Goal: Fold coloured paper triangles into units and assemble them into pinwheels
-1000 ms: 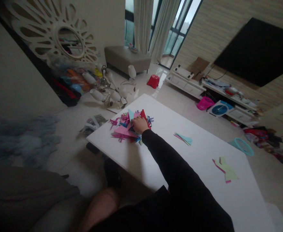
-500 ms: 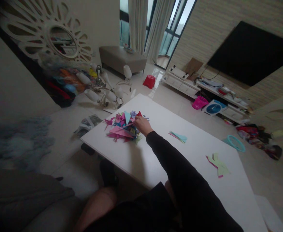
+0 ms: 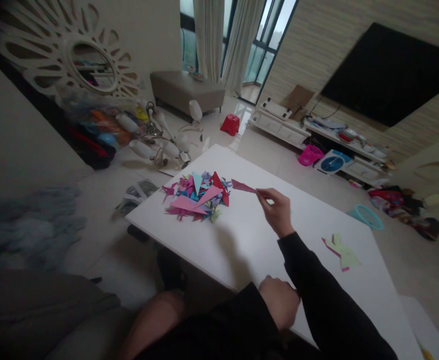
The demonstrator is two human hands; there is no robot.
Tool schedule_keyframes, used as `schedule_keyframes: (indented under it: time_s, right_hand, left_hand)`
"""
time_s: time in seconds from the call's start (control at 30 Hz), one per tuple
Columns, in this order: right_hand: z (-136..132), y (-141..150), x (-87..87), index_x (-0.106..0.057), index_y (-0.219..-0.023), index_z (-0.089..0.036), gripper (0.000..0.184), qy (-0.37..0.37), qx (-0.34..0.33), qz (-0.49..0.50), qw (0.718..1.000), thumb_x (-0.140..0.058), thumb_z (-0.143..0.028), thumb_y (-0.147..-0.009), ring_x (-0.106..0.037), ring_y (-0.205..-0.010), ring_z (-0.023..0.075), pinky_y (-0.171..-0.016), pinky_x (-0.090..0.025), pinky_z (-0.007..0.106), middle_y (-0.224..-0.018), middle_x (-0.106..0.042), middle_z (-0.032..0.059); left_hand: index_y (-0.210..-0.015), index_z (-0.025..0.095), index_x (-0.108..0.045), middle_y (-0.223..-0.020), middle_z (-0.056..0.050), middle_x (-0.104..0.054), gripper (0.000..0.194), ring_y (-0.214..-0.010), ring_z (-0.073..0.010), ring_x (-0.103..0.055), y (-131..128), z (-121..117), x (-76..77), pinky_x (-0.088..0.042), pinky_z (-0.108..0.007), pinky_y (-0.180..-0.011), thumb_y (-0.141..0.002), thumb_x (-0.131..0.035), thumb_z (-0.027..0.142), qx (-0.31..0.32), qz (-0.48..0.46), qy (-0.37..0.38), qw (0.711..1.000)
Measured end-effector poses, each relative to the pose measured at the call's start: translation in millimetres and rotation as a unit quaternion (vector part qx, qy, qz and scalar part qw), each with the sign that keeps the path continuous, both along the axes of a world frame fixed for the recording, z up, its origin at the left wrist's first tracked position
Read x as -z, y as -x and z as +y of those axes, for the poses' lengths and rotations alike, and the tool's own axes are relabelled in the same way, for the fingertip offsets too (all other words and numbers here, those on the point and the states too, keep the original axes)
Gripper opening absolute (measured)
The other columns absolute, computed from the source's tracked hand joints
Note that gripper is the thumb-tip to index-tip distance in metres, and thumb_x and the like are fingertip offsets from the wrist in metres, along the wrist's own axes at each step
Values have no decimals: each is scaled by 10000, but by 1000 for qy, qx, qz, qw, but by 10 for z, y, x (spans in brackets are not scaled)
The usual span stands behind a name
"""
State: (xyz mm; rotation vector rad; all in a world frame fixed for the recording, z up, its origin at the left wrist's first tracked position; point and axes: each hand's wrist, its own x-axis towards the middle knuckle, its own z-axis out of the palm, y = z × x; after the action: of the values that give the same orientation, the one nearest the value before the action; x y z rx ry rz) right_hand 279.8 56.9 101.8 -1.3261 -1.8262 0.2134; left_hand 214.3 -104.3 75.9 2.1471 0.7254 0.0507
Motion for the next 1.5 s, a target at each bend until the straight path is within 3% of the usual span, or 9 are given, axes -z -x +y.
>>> schedule_keyframes:
  time_s: [0.17,0.33,0.53,0.63,0.8,0.97,1.13,1.37,1.5]
  right_hand:
    - [-1178,-948,230,-750,-966,-164,342,37,222,220,949,-824,-411,-742,-706,-650,194,-624,-586,346,-740,-737,49]
    - [-1745,-983,592,-677,-844,-162,290,132,270,357,885,-796,-372,-683,-659,-548,156,-540,-526,278,-616,-671,2]
    - [-1723,-953,407,-652,-982,-184,309,171,199,303,916,-709,-217,-681,-574,-534,124,-552,-447,250,-591,-624,-52]
    - [-1728,-1056,357,-651,-963,-190,302,200,168,318,911,-657,-174,-661,-528,-528,117,-550,-413,249,-561,-579,-72]
    - [-1792,-1174,326,-647,-953,-197,289,225,140,343,901,-644,-183,-664,-506,-533,119,-550,-394,255,-553,-558,-79]
    - [-1840,-1273,240,-650,-957,-193,316,236,178,364,883,-674,-181,-642,-516,-539,120,-551,-385,256,-550,-569,-79]
    - [-1881,-1292,148,-655,-976,-197,321,212,121,450,859,-783,-283,-695,-541,-566,112,-584,-401,258,-604,-629,-57]
    - [-1874,-1193,126,-737,-825,-186,222,216,88,491,840,-847,-323,-689,-612,-687,137,-662,-461,287,-751,-708,11]
    - [-1831,-1155,158,-758,-796,-191,186,201,94,496,839,-853,-303,-683,-589,-663,127,-662,-453,289,-728,-705,4]
  left_hand:
    - [-1096,135,-701,-1080,-176,-737,272,-1013,-313,-719,165,85,-163,-578,-462,-861,-923,-495,173,7,10,-65,998]
    - [-1131,145,-675,-1102,-146,-727,284,-1035,-274,-699,148,263,-189,-551,-389,-879,-945,-461,145,-50,-10,-104,993]
    - [-866,160,-666,-949,-95,-700,43,-936,-229,-653,-55,482,-59,-520,-362,-878,-851,-628,176,-148,-173,-106,968]
    - [-925,162,-693,-989,-91,-727,163,-964,-240,-665,-124,577,-24,-525,-377,-883,-788,-730,242,-169,-217,-26,961]
    - [-932,149,-711,-902,-85,-755,245,-860,-224,-717,-299,574,-3,-563,-326,-759,-715,-792,228,-120,-265,186,939]
    - [-880,131,-732,-866,-91,-758,187,-819,-210,-724,-526,410,25,-571,-314,-758,-733,-795,229,-180,-311,240,902]
    - [-1007,111,-718,-888,-115,-774,399,-826,-218,-739,-507,368,5,-573,-361,-838,-683,-873,286,-243,-346,323,847]
    - [-964,102,-719,-899,-142,-784,409,-895,-253,-750,-400,283,46,-558,-382,-864,-678,-891,339,-286,-386,356,802]
    - [-936,101,-733,-891,-136,-781,377,-886,-244,-747,-409,263,57,-558,-375,-857,-690,-882,345,-292,-390,347,801]
